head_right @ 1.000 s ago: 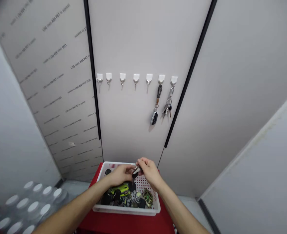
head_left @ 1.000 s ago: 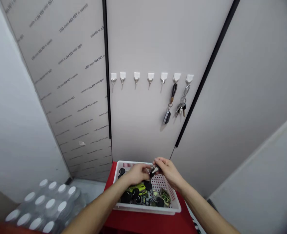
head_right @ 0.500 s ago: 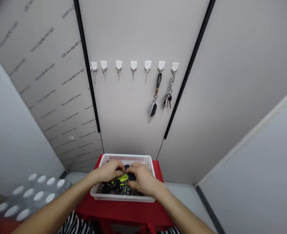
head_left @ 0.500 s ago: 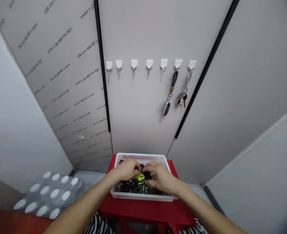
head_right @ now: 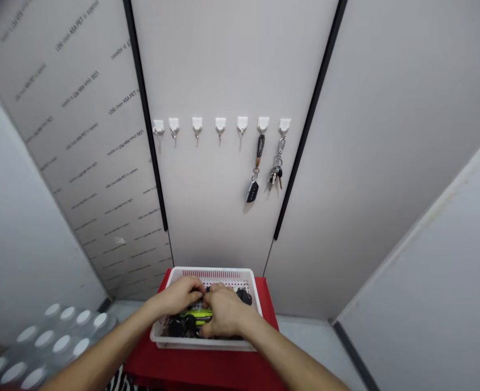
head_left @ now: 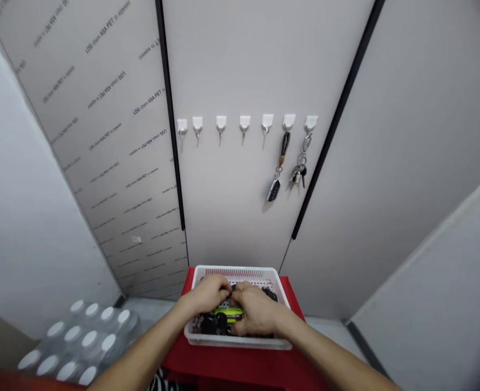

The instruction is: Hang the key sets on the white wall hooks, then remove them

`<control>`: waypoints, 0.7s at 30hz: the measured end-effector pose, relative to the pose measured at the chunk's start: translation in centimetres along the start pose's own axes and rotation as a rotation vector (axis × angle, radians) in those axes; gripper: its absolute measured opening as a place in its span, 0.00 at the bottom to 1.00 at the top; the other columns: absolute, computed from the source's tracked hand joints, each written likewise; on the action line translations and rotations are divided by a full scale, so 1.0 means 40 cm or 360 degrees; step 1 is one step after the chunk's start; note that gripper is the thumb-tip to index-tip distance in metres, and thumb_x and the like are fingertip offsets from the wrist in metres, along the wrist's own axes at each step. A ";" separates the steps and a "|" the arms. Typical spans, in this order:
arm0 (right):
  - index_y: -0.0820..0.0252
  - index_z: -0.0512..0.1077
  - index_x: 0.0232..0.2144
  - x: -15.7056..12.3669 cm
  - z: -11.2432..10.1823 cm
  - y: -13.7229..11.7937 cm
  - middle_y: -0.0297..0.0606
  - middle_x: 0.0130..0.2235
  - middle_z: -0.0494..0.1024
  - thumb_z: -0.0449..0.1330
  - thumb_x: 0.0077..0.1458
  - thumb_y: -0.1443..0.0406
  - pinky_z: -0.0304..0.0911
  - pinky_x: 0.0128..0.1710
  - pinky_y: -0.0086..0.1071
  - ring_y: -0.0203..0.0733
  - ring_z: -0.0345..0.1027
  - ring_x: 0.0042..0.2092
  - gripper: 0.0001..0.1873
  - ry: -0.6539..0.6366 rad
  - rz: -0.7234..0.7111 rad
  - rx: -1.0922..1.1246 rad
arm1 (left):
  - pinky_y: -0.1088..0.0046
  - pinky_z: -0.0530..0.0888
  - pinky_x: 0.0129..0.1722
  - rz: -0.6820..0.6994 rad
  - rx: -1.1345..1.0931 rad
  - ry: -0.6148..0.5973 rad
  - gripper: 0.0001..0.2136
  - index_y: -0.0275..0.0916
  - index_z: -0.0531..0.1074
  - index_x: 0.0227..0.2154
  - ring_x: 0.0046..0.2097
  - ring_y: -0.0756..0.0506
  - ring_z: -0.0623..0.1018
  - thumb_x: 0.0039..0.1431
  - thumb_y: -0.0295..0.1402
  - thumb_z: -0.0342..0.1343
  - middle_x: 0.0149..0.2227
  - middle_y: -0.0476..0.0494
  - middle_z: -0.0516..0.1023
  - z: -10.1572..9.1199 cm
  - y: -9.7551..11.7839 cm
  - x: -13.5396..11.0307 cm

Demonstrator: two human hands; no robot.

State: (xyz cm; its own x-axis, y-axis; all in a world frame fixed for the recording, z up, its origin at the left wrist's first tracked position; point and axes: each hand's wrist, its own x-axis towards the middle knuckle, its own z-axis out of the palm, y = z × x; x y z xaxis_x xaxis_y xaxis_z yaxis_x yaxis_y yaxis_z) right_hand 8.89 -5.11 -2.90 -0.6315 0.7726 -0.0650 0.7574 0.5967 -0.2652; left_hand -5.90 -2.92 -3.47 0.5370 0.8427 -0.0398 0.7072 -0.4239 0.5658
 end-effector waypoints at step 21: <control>0.62 0.65 0.23 -0.083 -0.173 0.038 0.33 0.23 0.63 0.49 0.43 0.61 0.52 0.26 0.25 0.32 0.56 0.26 0.10 0.0583 0.0169 0.0653 | 0.79 0.60 0.27 -0.0029 -0.1160 0.0116 0.13 0.33 0.67 0.28 0.26 0.53 0.63 0.37 0.34 0.51 0.23 0.51 0.67 -0.056 0.064 0.007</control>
State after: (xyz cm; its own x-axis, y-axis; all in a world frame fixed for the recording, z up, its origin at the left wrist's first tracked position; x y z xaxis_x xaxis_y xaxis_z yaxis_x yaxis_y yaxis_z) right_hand 13.27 -5.26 3.56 -0.4007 0.8925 0.2071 0.6409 0.4346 -0.6328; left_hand -4.97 -3.02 -0.20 0.4782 0.8781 -0.0141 0.2164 -0.1023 0.9709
